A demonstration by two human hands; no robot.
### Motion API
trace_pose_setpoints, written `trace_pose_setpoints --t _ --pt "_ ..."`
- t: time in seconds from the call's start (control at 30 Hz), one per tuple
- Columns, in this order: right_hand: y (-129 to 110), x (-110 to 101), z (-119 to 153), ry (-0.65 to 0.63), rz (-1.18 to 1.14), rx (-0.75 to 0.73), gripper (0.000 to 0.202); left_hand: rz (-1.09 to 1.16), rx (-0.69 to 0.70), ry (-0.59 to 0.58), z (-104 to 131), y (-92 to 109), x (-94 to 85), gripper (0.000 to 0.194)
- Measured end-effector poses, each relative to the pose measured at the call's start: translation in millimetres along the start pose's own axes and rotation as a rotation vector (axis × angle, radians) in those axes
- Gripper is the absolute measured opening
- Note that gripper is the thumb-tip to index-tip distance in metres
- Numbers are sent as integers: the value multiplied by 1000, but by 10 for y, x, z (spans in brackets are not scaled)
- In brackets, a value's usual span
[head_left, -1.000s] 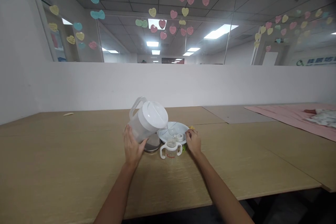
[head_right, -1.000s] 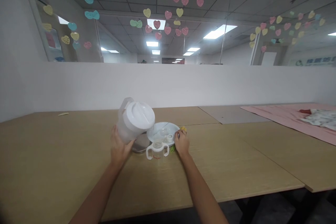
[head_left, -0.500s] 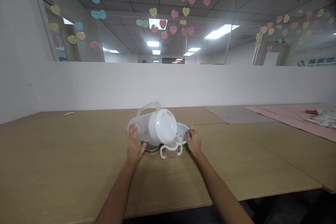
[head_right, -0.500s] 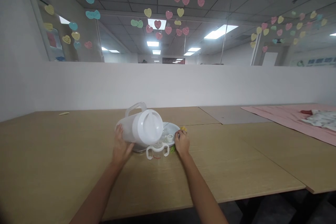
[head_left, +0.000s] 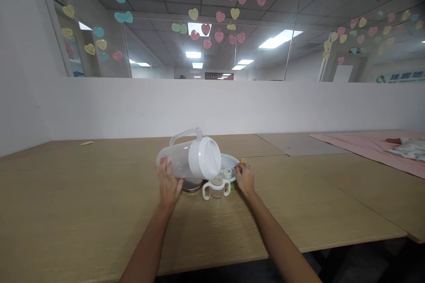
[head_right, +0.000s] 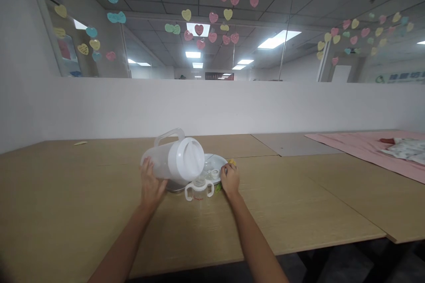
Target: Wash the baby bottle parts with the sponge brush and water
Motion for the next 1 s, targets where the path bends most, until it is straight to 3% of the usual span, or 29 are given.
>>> trace_pose_setpoints --t 0.4,0.63,0.77,1.0 --pt "14 7 -3 -18 -9 22 28 5 -16 27 4 -9 -14 69" --pt "-14 -10 3 -8 0 20 29 65 -362 153 47 -294 -98 99" --pt "5 -6 4 -1 2 29 29 10 -549 163 114 -442 -137 105" --pt "12 10 4 -34 8 44 30 -7 -676 152 214 -606 -99 105"
Point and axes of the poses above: each hand's wrist, its own z-axis away from the middle knuckle, its own x-axis out of the palm, y = z × x, the point moved 10 cm from there along -z, towards the middle knuckle, and after that the axes turned 9 degrees about -y, right-handed, at the moved point
